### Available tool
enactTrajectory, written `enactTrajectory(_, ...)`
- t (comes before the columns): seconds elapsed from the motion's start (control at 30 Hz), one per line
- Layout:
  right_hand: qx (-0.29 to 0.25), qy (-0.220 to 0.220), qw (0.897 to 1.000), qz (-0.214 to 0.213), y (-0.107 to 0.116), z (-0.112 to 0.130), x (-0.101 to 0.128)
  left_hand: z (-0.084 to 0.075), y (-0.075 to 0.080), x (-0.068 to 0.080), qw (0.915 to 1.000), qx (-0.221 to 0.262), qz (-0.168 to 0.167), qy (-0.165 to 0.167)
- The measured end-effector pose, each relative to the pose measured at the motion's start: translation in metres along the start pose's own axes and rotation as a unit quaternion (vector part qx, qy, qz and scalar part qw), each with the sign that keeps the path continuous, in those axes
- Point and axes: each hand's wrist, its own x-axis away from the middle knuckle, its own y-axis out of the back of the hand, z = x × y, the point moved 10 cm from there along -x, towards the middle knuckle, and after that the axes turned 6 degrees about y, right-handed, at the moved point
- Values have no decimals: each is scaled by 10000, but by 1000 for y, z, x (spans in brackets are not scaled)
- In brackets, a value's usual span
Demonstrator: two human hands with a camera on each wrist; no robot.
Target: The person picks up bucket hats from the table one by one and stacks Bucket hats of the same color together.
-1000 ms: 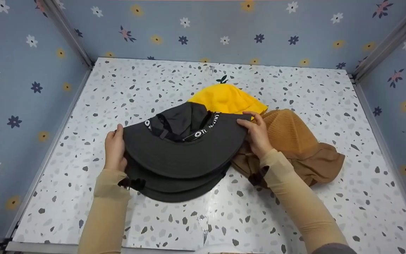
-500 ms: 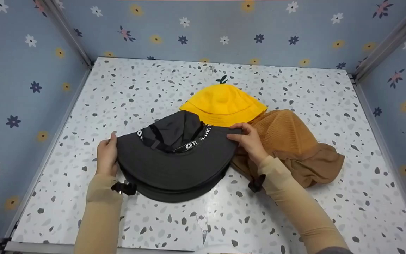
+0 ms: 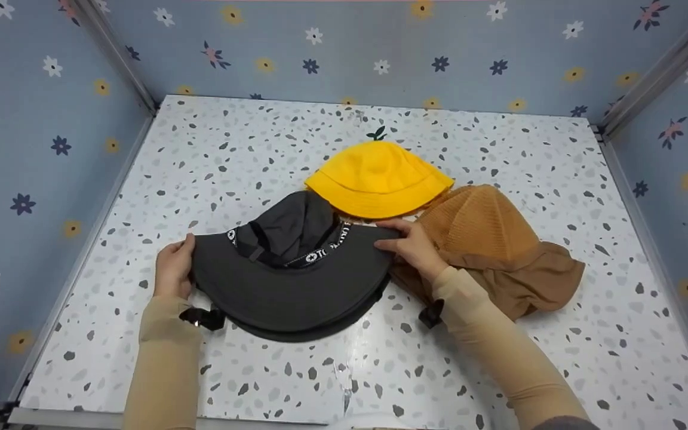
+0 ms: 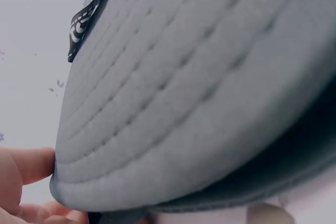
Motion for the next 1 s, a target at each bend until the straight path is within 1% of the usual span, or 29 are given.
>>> enactTrajectory(0.13,173,77,9998,79,-2,3,1,-1,4,-3,10000,79,25,37)
enactTrajectory(0.3,413,205,9987,213,-6,4,1,-9,6,-4,9997,256,-14,42)
enactTrajectory(0.43,827,336,9957,263,-7,4,2,-15,5,-8,9982,578,-133,72)
enactTrajectory(0.53,1041,426,9933,275,-8,5,3,-19,4,-9,9963,836,-199,100)
enactTrajectory(0.83,1621,922,9818,349,-13,15,6,-32,9,-11,9954,702,-646,-56)
enactTrajectory(1.0,1713,1041,9785,493,-17,15,7,-34,11,-18,9946,680,-786,3)
